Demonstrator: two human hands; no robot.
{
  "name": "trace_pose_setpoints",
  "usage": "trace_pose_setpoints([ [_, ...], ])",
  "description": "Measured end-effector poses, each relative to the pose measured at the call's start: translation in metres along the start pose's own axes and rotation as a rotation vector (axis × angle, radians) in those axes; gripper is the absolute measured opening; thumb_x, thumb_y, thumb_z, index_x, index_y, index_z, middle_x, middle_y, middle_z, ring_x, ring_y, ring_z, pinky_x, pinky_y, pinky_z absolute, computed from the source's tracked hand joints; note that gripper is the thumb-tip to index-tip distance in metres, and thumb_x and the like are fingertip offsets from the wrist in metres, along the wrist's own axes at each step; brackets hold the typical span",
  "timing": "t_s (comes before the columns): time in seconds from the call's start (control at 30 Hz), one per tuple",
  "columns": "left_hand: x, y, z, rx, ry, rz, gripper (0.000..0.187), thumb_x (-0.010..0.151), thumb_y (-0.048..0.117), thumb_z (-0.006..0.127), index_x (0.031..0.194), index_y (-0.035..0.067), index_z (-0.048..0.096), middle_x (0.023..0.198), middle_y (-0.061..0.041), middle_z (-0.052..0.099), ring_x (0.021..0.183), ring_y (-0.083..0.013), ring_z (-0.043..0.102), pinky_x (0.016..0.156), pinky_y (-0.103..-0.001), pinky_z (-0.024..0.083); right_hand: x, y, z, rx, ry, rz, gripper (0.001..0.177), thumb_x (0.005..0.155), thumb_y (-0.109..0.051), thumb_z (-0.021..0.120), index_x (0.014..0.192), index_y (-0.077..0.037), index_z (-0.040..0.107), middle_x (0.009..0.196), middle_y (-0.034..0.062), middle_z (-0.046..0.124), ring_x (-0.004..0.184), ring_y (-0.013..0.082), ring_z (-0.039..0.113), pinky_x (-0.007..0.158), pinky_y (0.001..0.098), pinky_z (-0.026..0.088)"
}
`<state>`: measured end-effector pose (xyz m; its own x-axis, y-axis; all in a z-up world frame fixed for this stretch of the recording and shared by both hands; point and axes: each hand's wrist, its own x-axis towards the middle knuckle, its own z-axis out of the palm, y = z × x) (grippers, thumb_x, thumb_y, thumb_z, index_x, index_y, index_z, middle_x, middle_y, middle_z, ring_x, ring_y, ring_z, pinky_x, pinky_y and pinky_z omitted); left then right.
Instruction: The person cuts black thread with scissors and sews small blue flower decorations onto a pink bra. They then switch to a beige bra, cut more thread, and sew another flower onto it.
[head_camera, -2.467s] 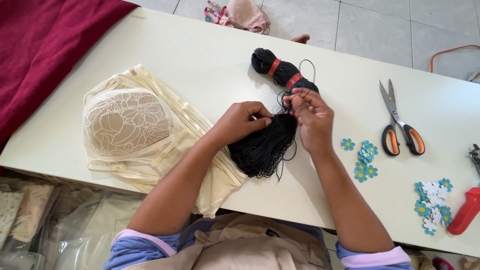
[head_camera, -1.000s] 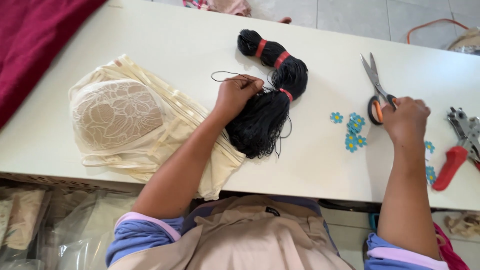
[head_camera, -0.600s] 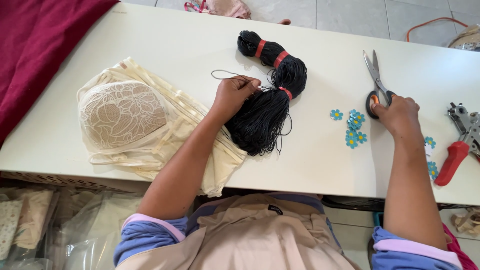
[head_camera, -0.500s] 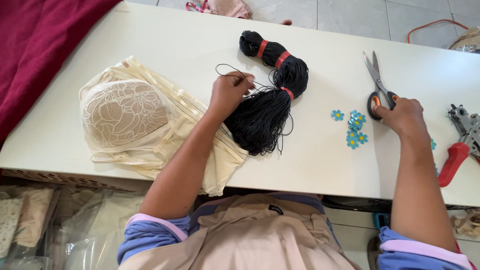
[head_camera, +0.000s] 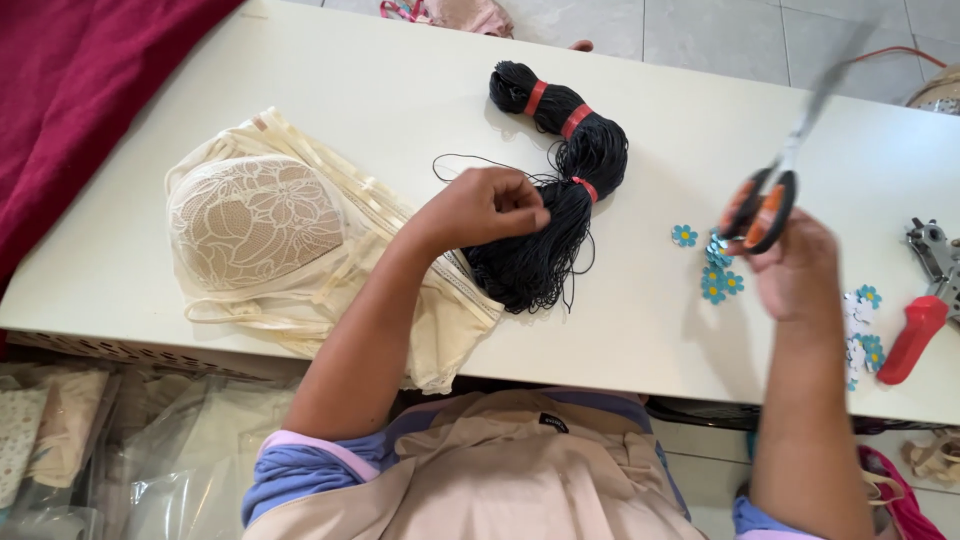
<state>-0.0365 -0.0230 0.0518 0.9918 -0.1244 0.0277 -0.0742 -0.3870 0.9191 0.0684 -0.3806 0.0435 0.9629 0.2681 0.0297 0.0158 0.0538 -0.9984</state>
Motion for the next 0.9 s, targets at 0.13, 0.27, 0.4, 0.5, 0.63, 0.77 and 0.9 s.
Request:
trace_pose_setpoints([
  [0.13,-0.001,-0.009,-0.006,0.087,-0.166,-0.196,0.024,0.076,0.037,0.078,0.089,0.019,0.069,0.082,0.007,0.066,0.073,-0.0066,0.055,0.068,-0.023,0.044,-0.010,0.007,0.050,0.283,-0.197,0.192,0.047,0.062,-0.018,0.061,0.105,0.001,0.059,0.091,0.0116,0.062,0.075,0.0166,0.058,0.054,0.0199,0.043],
  [0.27,0.010,-0.039,0.001,0.032,0.003,-0.051,0.015,0.078,0.030,0.076,0.085,0.016,0.076,0.072,-0.001,0.071,0.071,-0.0172,0.067,0.075,-0.034,0.054,-0.013,0.047,0.060,0.305,-0.330,0.195,0.052,0.084,-0.040,0.071,0.119,-0.002,0.061,0.100,0.0112,0.070,0.089,0.0215,0.070,0.062,0.0258,0.056],
  [0.4,0.021,-0.053,-0.004,-0.097,0.252,-0.119,0.012,0.082,0.032,0.074,0.088,0.022,0.075,0.070,0.006,0.070,0.068,-0.0091,0.066,0.073,-0.026,0.053,-0.017,0.059,0.067,0.216,-0.245,0.118,0.046,0.081,-0.013,0.074,0.120,0.004,0.056,0.103,0.0166,0.066,0.093,0.0295,0.069,0.066,0.0318,0.059],
  [0.5,0.019,-0.048,-0.006,-0.251,0.301,-0.080,0.012,0.087,0.023,0.070,0.090,0.012,0.075,0.069,0.001,0.071,0.066,-0.0096,0.066,0.069,-0.024,0.052,-0.020,0.057,0.075,0.220,-0.223,0.140,0.056,0.074,-0.004,0.076,0.124,0.005,0.052,0.112,0.0205,0.062,0.103,0.0345,0.066,0.078,0.0385,0.059],
  [0.63,0.026,-0.056,-0.002,-0.440,0.330,-0.047,0.019,0.090,0.022,0.071,0.097,0.005,0.073,0.072,-0.006,0.070,0.066,-0.0095,0.064,0.066,-0.021,0.054,-0.019,0.068,0.072,0.206,-0.247,0.133,0.056,0.074,-0.004,0.076,0.123,0.003,0.051,0.111,0.0221,0.060,0.101,0.0356,0.065,0.082,0.0377,0.057],
  [0.77,0.027,-0.057,-0.002,-0.651,0.346,-0.044,0.023,0.092,0.020,0.070,0.098,-0.002,0.070,0.069,-0.009,0.068,0.063,-0.0101,0.066,0.060,-0.019,0.056,-0.018,0.078,0.066,0.165,-0.288,0.070,0.057,0.075,-0.012,0.077,0.122,0.003,0.049,0.103,0.0209,0.061,0.097,0.0318,0.065,0.079,0.0359,0.057],
  [0.9,0.019,-0.039,-0.001,-0.768,0.264,-0.019,0.022,0.089,0.016,0.074,0.096,-0.005,0.069,0.071,-0.012,0.068,0.067,-0.0154,0.071,0.055,-0.019,0.058,-0.018,0.081,0.064,0.149,-0.312,0.058,0.065,0.074,-0.028,0.080,0.123,-0.001,0.047,0.100,0.0202,0.060,0.095,0.0313,0.063,0.080,0.0370,0.055],
])
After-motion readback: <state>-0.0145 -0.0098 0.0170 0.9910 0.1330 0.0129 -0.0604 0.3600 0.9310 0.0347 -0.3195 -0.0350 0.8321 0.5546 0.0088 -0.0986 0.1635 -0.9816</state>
